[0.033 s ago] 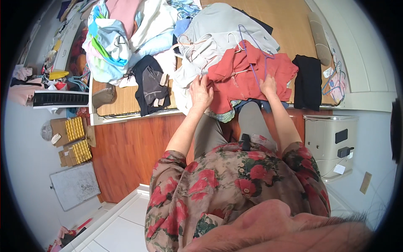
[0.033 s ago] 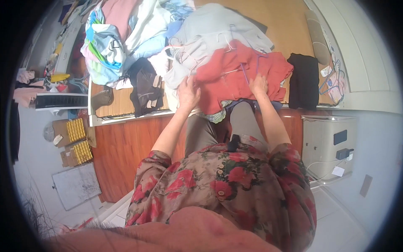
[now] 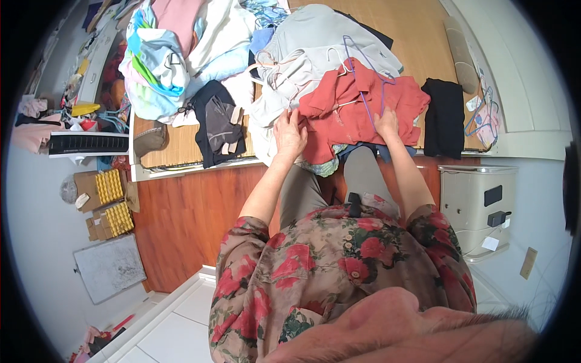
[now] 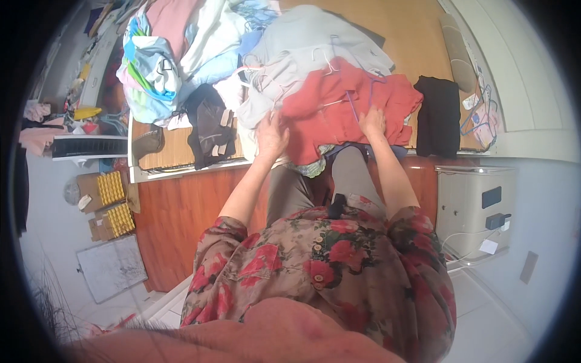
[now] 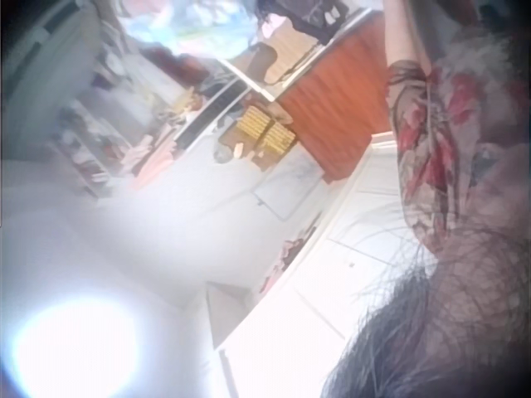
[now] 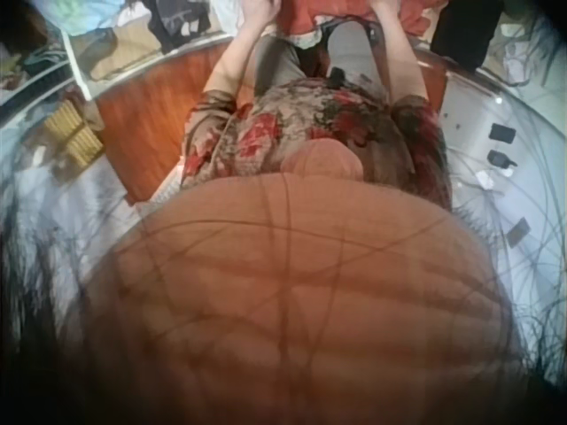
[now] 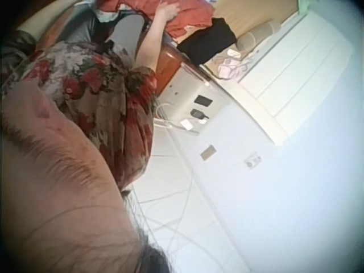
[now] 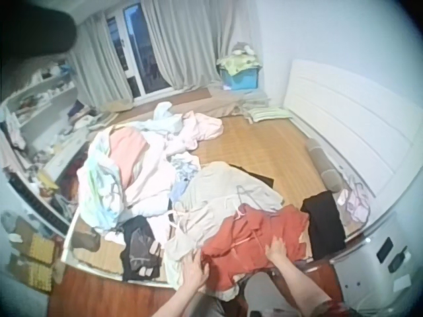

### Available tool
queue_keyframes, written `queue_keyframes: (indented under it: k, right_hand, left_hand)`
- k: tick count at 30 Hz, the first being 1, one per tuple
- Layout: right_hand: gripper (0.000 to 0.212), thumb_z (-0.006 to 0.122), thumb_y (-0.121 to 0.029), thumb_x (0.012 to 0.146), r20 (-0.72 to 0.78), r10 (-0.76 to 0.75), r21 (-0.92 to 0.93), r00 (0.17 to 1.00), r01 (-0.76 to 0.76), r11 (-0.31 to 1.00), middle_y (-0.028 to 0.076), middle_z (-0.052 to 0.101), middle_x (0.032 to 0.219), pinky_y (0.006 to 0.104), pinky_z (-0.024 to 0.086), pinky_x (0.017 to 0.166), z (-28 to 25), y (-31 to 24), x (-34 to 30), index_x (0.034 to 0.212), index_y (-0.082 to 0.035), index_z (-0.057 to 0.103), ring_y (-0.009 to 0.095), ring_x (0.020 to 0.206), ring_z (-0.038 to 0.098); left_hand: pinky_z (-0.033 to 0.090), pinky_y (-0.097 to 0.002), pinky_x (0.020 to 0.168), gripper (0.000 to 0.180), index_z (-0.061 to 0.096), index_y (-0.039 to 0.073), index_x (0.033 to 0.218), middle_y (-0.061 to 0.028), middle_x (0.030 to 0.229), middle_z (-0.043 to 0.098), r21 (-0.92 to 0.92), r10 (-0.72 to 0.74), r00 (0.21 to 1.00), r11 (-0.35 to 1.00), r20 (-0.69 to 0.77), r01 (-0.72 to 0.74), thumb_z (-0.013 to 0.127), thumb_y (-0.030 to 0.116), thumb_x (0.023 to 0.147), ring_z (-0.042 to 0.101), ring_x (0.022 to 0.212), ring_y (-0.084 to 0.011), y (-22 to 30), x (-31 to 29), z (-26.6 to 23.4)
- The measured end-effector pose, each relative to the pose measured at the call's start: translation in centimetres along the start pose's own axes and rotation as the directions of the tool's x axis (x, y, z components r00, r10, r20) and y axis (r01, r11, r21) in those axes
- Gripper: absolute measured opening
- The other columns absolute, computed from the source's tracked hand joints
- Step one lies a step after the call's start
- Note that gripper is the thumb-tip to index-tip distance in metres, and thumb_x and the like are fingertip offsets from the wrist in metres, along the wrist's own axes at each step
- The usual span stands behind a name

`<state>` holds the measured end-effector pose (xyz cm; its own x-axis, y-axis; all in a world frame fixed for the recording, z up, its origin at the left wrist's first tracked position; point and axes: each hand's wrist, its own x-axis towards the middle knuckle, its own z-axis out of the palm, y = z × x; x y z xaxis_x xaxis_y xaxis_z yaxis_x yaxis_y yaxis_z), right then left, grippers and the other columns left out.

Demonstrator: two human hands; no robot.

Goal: The person folds clothes by hand, handling items including a black pair of pants, a grey shirt, and a red shirt one at a time on a flat surface.

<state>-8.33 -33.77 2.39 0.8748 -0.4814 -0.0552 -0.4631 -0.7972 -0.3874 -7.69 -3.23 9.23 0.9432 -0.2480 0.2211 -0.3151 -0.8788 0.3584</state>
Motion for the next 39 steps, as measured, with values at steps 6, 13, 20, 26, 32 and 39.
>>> queue_keyframes:
  k: [6, 13, 20, 26, 32, 39]
  right_hand:
    - [0.042, 0.067, -0.021, 0.078, 0.145, 0.005, 0.207, 0.989, -0.035, 0.978, 0.016, 0.063, 0.079, 0.0386, 0.051, 0.061, 4.4, 4.2, 2.8, 0.111, 0.001, 0.053, 0.028, 0.070, 0.063]
    - [0.021, 0.059, -0.015, 0.084, 0.651, 0.025, 0.579, 0.758, -0.518, 0.630, 0.003, 0.060, 0.073, 0.0280, 0.046, 0.042, 2.5, 0.7, 1.3, 0.102, -0.005, 0.058, 0.013, 0.053, 0.056]
    - [0.019, 0.059, -0.021, 0.087, 0.616, 0.039, 0.723, 0.787, -0.585, 0.368, 0.004, 0.056, 0.074, 0.0277, 0.050, 0.051, 3.2, -0.9, 0.6, 0.100, -0.007, 0.057, 0.014, 0.060, 0.055]
    - [0.018, 0.048, -0.020, 0.095, 0.394, -0.013, 0.918, 0.919, -0.394, -0.039, 0.001, 0.049, 0.067, 0.0251, 0.042, 0.042, 0.1, -3.0, -0.2, 0.103, -0.005, 0.056, 0.011, 0.049, 0.046]
    - [0.017, 0.043, -0.017, 0.098, -0.043, -0.291, 0.879, 0.956, 0.175, 0.444, -0.002, 0.043, 0.059, 0.0248, 0.037, 0.041, -7.1, -5.0, -5.1, 0.104, -0.006, 0.054, 0.007, 0.048, 0.042]
    - [0.018, 0.042, -0.021, 0.100, -0.262, -0.196, 0.822, 0.945, 0.324, 0.468, -0.002, 0.045, 0.062, 0.0205, 0.036, 0.048, -7.9, -1.6, -5.5, 0.097, -0.006, 0.051, 0.005, 0.051, 0.042]
  left_hand:
    - [0.030, -0.0487, 0.104, 0.074, 0.032, 0.005, 0.140, -0.0224, 0.139, 0.036, -0.029, -0.121, 0.971, 0.991, 0.206, 0.129, 0.066, 0.025, 0.078, 0.039, 0.125, -0.0364, -0.4, 0.2, 2.4]
    - [0.045, -0.0461, 0.090, 0.062, 0.041, 0.006, 0.134, -0.0212, 0.124, 0.053, 0.050, -0.368, 0.895, 0.928, 0.252, 0.368, 0.064, 0.029, 0.081, 0.054, 0.111, -0.0351, -3.8, -1.5, 1.3]
    - [0.050, -0.0467, 0.070, 0.025, 0.068, 0.008, 0.081, -0.0181, 0.079, 0.066, 0.048, -0.265, 0.939, 0.964, 0.219, 0.261, 0.056, 0.029, 0.086, 0.064, 0.077, -0.0378, -1.4, -0.1, -1.6]
    - [0.052, -0.0460, 0.069, 0.027, 0.069, 0.008, 0.078, -0.0191, 0.076, 0.066, 0.232, -0.128, 0.974, 0.969, 0.190, 0.082, 0.054, 0.029, 0.085, 0.065, 0.073, -0.0359, -4.2, 1.4, -4.8]
    - [0.051, -0.0448, 0.063, 0.026, 0.065, 0.008, 0.079, -0.0162, 0.074, 0.064, 0.330, -0.007, 0.992, 0.943, 0.126, -0.035, 0.051, 0.027, 0.090, 0.064, 0.070, -0.0333, -6.1, 1.2, -7.2]
    - [0.050, -0.0446, 0.062, 0.022, 0.062, 0.009, 0.080, -0.0135, 0.076, 0.063, 0.238, -0.006, 0.999, 0.971, -0.043, 0.016, 0.054, 0.027, 0.090, 0.063, 0.072, -0.0334, -6.3, -0.2, -6.9]
